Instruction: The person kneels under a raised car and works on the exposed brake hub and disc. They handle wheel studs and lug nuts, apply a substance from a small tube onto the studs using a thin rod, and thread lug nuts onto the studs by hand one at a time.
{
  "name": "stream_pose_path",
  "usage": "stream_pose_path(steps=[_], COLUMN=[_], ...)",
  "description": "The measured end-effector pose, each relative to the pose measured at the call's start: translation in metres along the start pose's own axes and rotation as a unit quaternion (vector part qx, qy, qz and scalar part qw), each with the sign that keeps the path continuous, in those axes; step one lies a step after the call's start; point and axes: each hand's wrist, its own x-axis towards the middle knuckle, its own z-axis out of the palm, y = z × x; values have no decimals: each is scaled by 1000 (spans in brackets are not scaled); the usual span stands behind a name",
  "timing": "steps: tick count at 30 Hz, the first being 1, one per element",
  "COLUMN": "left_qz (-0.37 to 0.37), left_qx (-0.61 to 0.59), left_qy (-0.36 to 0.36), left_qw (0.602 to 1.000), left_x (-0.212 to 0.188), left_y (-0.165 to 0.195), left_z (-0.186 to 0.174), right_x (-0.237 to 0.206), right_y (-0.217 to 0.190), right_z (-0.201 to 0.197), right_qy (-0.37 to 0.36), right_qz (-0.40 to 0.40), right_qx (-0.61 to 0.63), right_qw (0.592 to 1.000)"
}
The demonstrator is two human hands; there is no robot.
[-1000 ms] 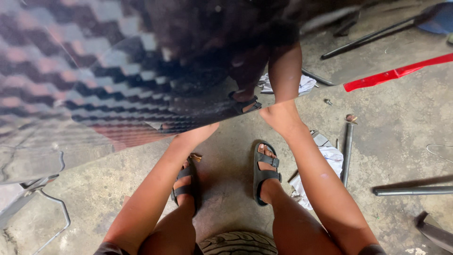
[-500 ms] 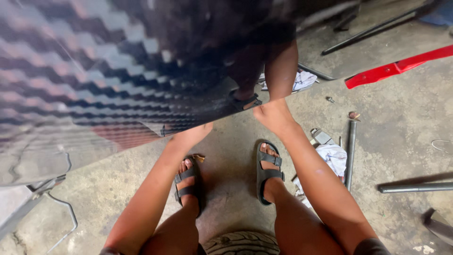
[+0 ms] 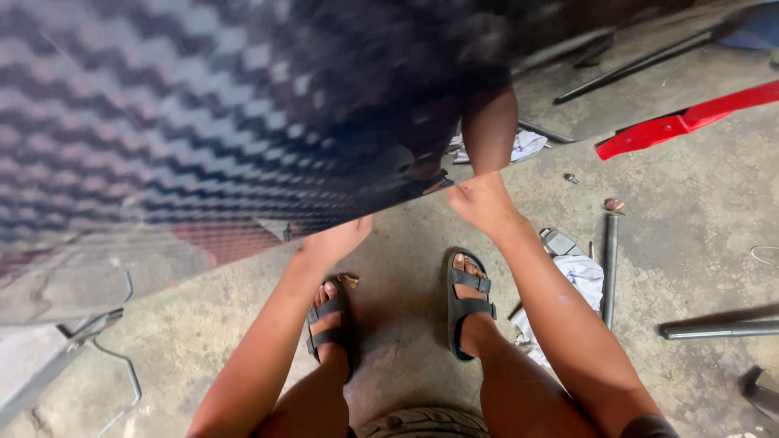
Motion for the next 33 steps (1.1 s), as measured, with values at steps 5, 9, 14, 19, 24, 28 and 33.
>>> stream_pose_path(steps=[5,9,14,19,24,28,33], left_qz=[-4,-21,-89,11,-2,5,6], left_qx=[-25,-19,-71,-9,19,21,18], left_qy=[-34,-27,-103,-13,-37,-21,-6], left_qw=[999,999,988,1000,999,1000,1000], left_x=[0,3,2,5,-2,-3,2], left_y=[-1,-2,-6,0,-5,-11,-9], left_z=[1,0,-3,-6,-9,-9,-9], right_x=[-1,0,0,1,1,3,3], right_y=[3,0,1,4,-4,-9,-7], right_z=[2,-1,3,-4,-2,-7,-17], right_qy=[75,32,81,18,36,26,-27], right_qz=[-108,34,-59,-77,33,-15,80], right_qx=[-46,122,153,-40,196,69,102], right_qw=[990,991,983,996,979,997,991])
